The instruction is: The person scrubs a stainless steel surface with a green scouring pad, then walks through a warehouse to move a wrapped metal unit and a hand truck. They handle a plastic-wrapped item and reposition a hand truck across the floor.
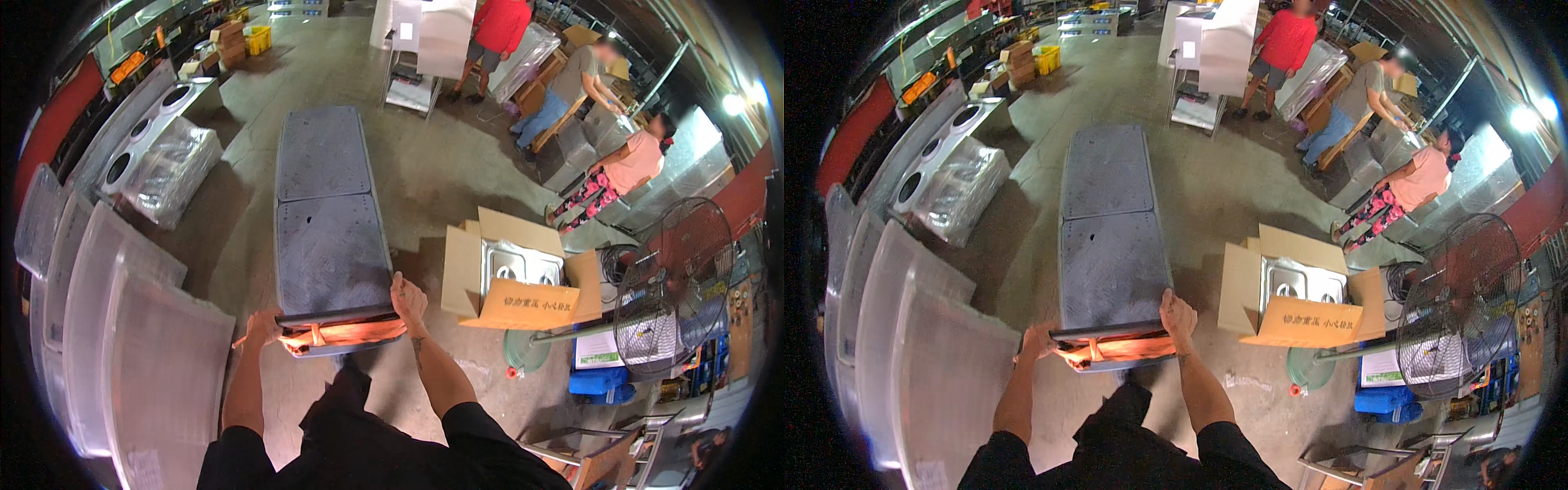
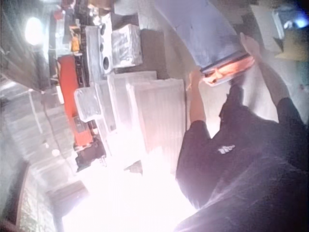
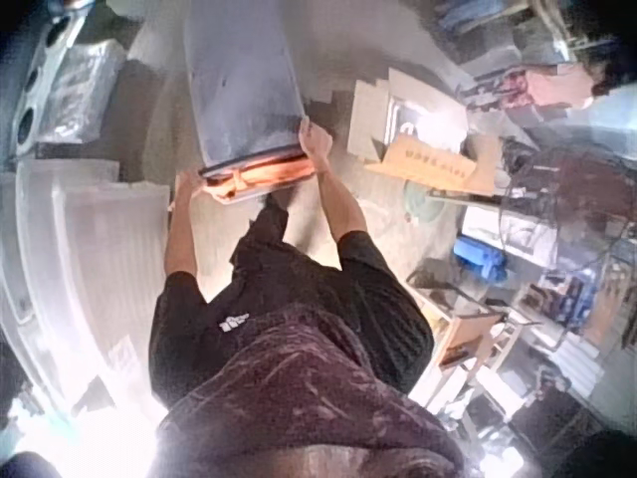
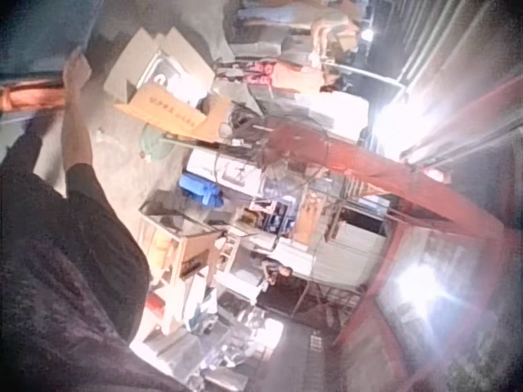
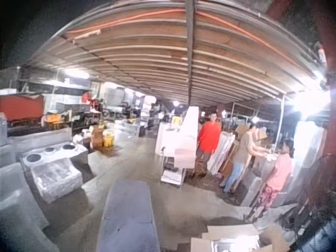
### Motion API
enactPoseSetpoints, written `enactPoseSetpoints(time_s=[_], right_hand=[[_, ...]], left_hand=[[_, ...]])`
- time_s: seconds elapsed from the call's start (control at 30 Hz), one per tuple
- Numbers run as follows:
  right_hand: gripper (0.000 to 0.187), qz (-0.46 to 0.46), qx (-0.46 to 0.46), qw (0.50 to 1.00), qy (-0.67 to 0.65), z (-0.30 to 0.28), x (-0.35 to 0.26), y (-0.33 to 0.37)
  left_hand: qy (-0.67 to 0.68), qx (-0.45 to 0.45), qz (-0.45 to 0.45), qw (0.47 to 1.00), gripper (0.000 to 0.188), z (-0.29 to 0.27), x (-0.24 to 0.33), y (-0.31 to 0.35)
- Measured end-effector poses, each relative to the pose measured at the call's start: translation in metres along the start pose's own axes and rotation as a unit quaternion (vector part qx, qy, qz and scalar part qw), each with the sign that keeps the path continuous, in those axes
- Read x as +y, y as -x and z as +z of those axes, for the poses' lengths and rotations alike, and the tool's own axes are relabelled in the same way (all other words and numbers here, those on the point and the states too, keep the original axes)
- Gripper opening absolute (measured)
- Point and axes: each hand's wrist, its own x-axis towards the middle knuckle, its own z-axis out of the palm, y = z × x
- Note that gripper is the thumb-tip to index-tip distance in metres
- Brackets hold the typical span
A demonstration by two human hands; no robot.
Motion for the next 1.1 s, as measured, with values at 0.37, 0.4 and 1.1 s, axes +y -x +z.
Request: enactPoseSetpoints(time_s=[0.37,0.4,1.1], right_hand=[[0.061,-0.054,0.098,0.992,0.065,0.057,-0.085,-0.223],[0.061,-0.051,0.093,0.991,0.079,0.063,-0.093,-0.245],[0.047,-0.11,0.124,0.976,0.142,0.151,-0.326,-0.719]], left_hand=[[0.024,0.043,0.044,0.998,0.036,-0.1,0.006,-0.223],[0.029,0.047,0.047,0.997,0.037,-0.11,0.007,-0.245],[0.039,0.088,0.062,0.993,0.037,-0.31,-0.005,-0.741]])
